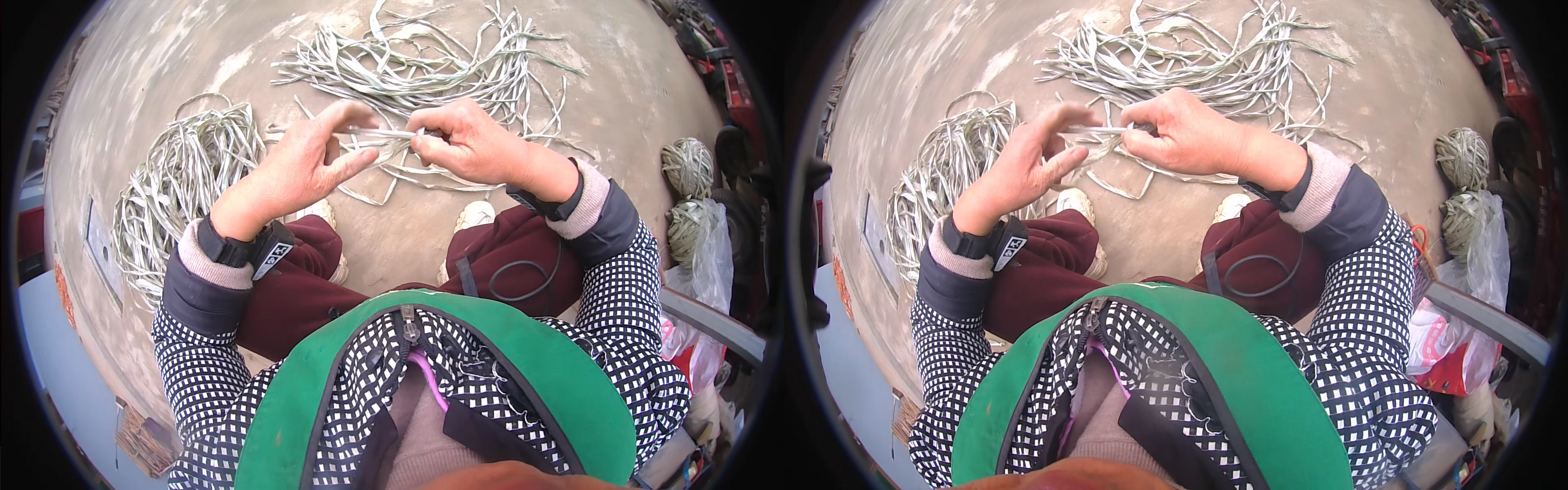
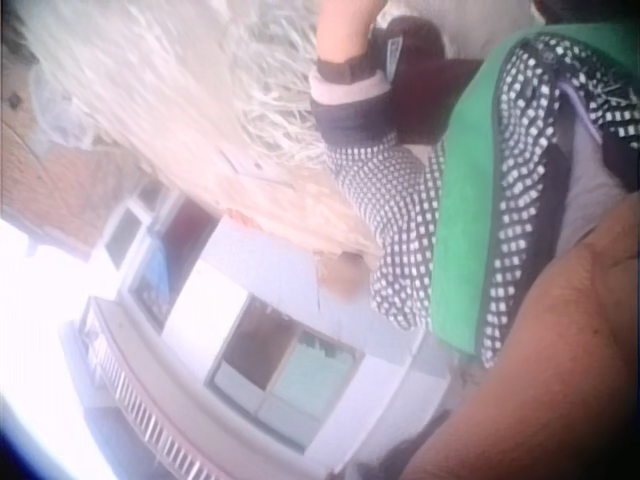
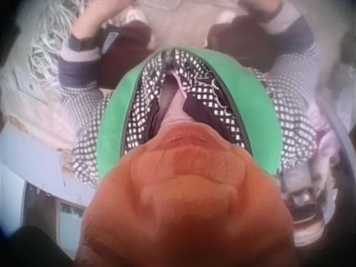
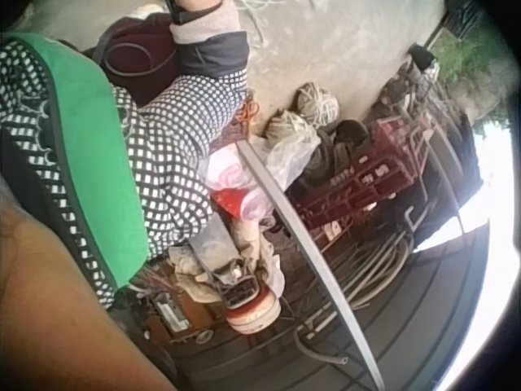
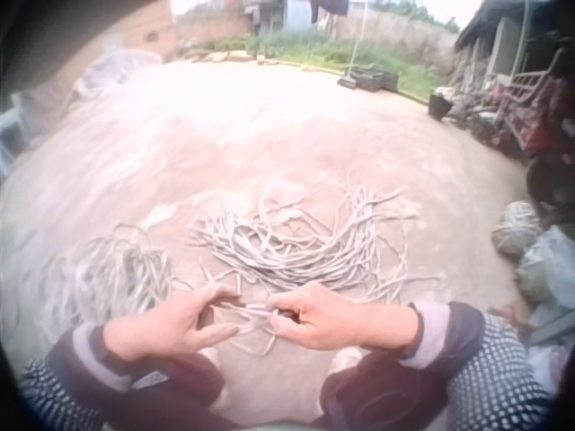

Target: The person sits on the floor and repeatedly picks up individual white cables, straightens them, and places them into a separate pile. The person handles each cable one at a time, organizing them into a growing stack.

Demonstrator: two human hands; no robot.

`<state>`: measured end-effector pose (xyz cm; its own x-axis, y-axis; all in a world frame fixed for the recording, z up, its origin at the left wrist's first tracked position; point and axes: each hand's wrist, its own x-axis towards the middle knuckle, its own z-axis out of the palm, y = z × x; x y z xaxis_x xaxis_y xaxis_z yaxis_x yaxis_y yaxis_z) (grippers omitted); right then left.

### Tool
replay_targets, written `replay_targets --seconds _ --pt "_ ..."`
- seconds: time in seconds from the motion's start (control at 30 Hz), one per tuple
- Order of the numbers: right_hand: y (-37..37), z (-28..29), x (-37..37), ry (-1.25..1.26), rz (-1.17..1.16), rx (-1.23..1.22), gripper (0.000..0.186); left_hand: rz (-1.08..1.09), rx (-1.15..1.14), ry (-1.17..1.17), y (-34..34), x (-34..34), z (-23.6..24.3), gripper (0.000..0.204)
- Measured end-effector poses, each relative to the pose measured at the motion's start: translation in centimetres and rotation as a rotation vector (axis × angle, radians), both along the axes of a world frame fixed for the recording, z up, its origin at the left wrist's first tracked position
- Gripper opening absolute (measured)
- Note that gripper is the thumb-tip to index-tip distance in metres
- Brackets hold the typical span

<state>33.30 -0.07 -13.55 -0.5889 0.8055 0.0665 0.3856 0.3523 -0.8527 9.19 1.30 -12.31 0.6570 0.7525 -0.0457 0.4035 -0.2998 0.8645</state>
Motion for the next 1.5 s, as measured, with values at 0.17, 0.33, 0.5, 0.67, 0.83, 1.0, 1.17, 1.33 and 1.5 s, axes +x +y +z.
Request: replay_targets --seconds 0.17,0.33,0.5,0.67,0.83,1.0,1.17,1.33,1.5 --pt "-0.6 -0.2 0.1 -0.135 0.030 0.298 0.012 -0.123 0.184 0.183 0.4 0.2 -0.1 0.016" --pt "-0.6 -0.9 0.0 -0.141 0.085 0.462 0.007 -0.025 -0.144 0.342 0.1 0.4 0.9 0.017" --pt "-0.6 -0.8 -0.4 -0.059 0.096 0.437 0.011 0.144 -0.230 -0.365 -1.1 1.2 2.5 0.033" --pt "-1.0 -0.4 -1.3 0.079 0.172 0.539 0.010 -0.103 -0.386 -0.630 -2.1 1.3 2.9 0.045" --pt "-1.1 -0.1 -1.7 -0.071 0.273 0.647 0.013 -0.106 -0.300 -0.419 -2.4 0.7 2.0 0.042" --pt "-1.3 0.5 -2.0 -0.095 0.321 0.645 0.016 -0.134 -0.350 -0.399 -2.8 0.0 2.2 0.042" --pt "-1.5 1.3 -2.0 -0.107 0.331 0.682 0.017 -0.096 -0.341 -0.306 -3.0 -0.5 2.8 0.044" --pt "-2.2 1.3 -2.4 -0.159 0.322 0.670 0.020 -0.101 -0.378 -0.273 -3.2 -1.8 2.7 0.045" --pt "-1.6 0.5 -2.2 -0.218 0.178 0.452 0.018 0.001 -0.376 -0.292 -1.3 -2.6 1.2 0.034"
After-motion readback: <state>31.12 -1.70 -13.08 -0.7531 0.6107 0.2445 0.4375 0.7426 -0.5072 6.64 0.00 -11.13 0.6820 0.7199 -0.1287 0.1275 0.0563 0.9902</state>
